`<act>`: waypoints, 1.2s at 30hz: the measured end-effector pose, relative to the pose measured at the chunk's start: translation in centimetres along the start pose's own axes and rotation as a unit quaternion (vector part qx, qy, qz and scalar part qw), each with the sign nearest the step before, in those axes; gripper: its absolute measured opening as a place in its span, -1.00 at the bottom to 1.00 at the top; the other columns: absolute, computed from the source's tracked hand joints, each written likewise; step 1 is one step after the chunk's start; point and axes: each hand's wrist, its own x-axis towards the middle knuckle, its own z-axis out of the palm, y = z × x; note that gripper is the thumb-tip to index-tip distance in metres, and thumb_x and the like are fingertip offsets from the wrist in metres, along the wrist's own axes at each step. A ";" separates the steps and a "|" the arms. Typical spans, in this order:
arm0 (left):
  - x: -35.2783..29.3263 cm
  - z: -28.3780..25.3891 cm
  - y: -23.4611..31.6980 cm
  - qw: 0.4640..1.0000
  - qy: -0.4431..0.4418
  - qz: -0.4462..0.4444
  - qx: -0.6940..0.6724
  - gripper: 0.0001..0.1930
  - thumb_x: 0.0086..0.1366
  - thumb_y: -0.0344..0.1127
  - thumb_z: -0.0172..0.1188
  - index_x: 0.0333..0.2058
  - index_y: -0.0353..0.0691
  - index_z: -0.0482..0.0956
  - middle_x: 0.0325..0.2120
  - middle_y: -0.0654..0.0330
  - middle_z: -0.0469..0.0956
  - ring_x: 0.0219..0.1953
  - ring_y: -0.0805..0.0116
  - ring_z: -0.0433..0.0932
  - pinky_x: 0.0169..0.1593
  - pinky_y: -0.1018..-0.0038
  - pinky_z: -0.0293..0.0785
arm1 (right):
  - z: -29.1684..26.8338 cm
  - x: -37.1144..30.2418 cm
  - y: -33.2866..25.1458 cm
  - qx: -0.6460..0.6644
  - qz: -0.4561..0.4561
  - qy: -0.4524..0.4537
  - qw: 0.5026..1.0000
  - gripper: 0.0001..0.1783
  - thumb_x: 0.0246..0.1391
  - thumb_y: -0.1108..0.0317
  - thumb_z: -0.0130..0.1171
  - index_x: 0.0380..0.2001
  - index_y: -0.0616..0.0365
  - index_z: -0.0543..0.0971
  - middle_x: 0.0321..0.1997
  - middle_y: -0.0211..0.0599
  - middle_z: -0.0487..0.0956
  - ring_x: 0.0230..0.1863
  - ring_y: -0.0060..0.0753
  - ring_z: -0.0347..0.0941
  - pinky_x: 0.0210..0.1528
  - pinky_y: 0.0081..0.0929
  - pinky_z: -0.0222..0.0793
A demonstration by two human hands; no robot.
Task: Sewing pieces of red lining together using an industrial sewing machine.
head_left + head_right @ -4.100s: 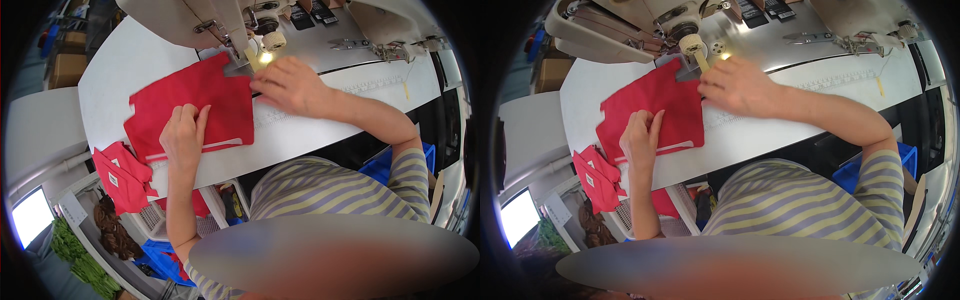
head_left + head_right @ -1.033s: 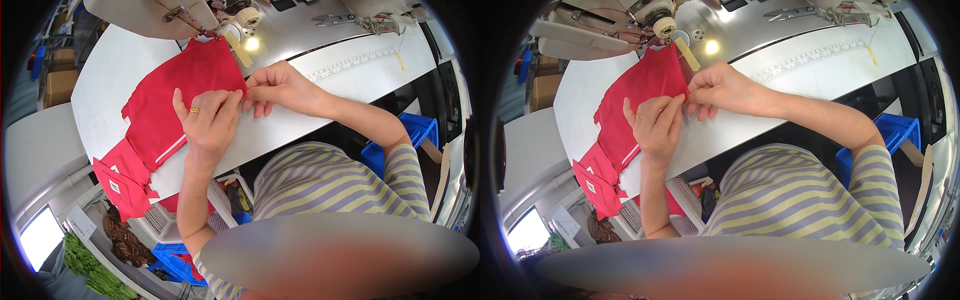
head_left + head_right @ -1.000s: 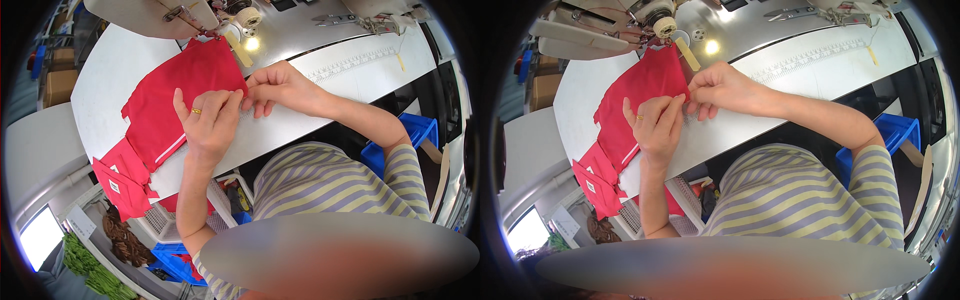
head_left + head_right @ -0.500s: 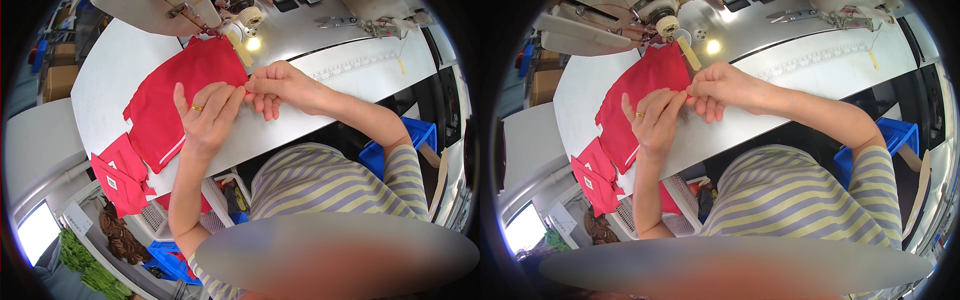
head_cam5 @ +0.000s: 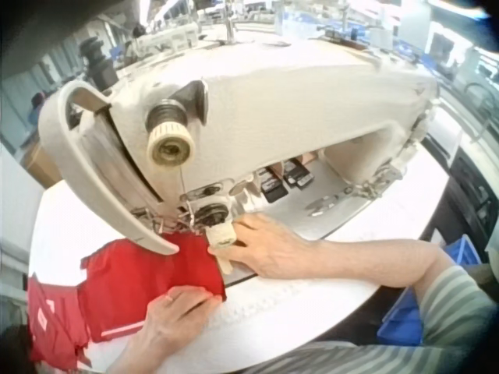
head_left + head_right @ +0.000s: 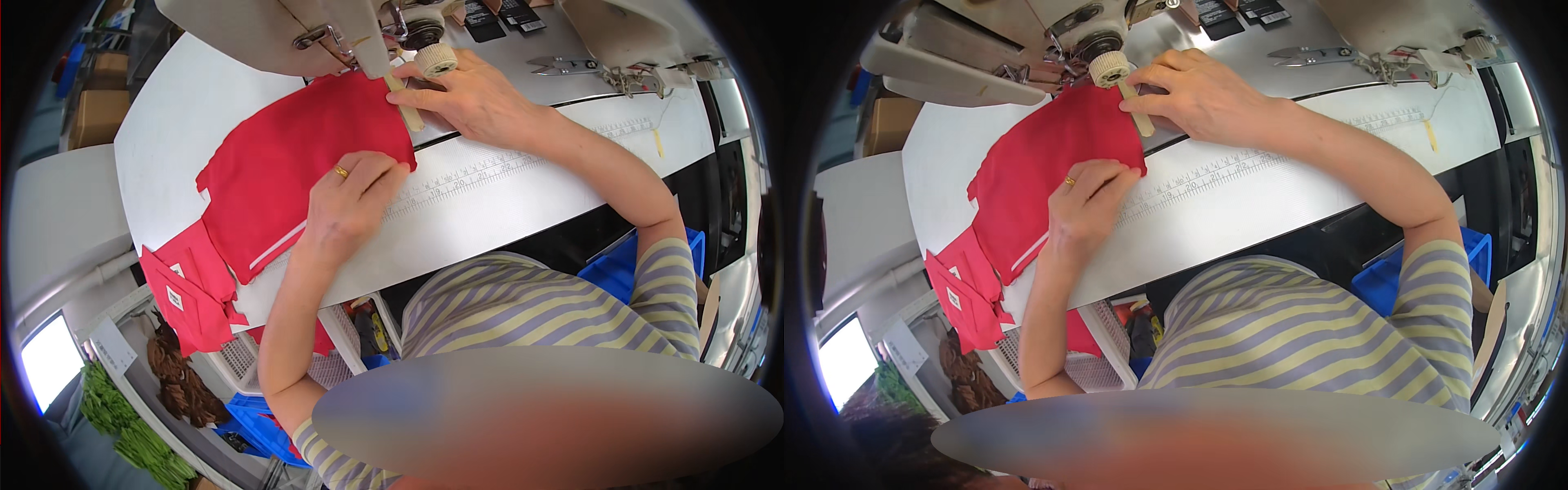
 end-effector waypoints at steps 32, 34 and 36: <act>2.9 0.5 -6.4 0.998 -0.007 -0.061 0.024 -0.69 0.06 -0.57 0.17 -0.20 -0.13 0.65 -0.19 0.27 0.59 -0.21 0.26 0.58 -0.18 0.42 0.51 | 0.1 1.7 1.4 -0.023 -0.028 0.022 0.999 -0.68 -0.06 0.39 0.17 -0.16 -0.04 0.60 -0.15 -0.30 0.52 -0.06 -0.22 0.41 -0.01 -0.31 0.35; 3.0 0.6 -6.5 0.998 0.003 -0.061 0.018 -0.71 0.05 -0.57 0.17 -0.23 -0.13 0.65 -0.21 0.27 0.60 -0.24 0.27 0.59 -0.21 0.44 0.52 | 0.0 1.8 1.5 -0.016 -0.030 0.021 0.999 -0.69 -0.07 0.39 0.17 -0.16 -0.04 0.60 -0.15 -0.30 0.52 -0.06 -0.21 0.42 -0.01 -0.31 0.35; 3.1 0.6 -6.6 0.998 -0.003 -0.061 0.019 -0.71 0.05 -0.57 0.17 -0.23 -0.14 0.66 -0.21 0.26 0.60 -0.25 0.26 0.59 -0.21 0.45 0.52 | -0.1 1.8 1.5 -0.028 -0.045 0.019 0.998 -0.72 -0.07 0.38 0.19 -0.20 -0.01 0.60 -0.15 -0.31 0.52 -0.07 -0.24 0.42 -0.02 -0.31 0.35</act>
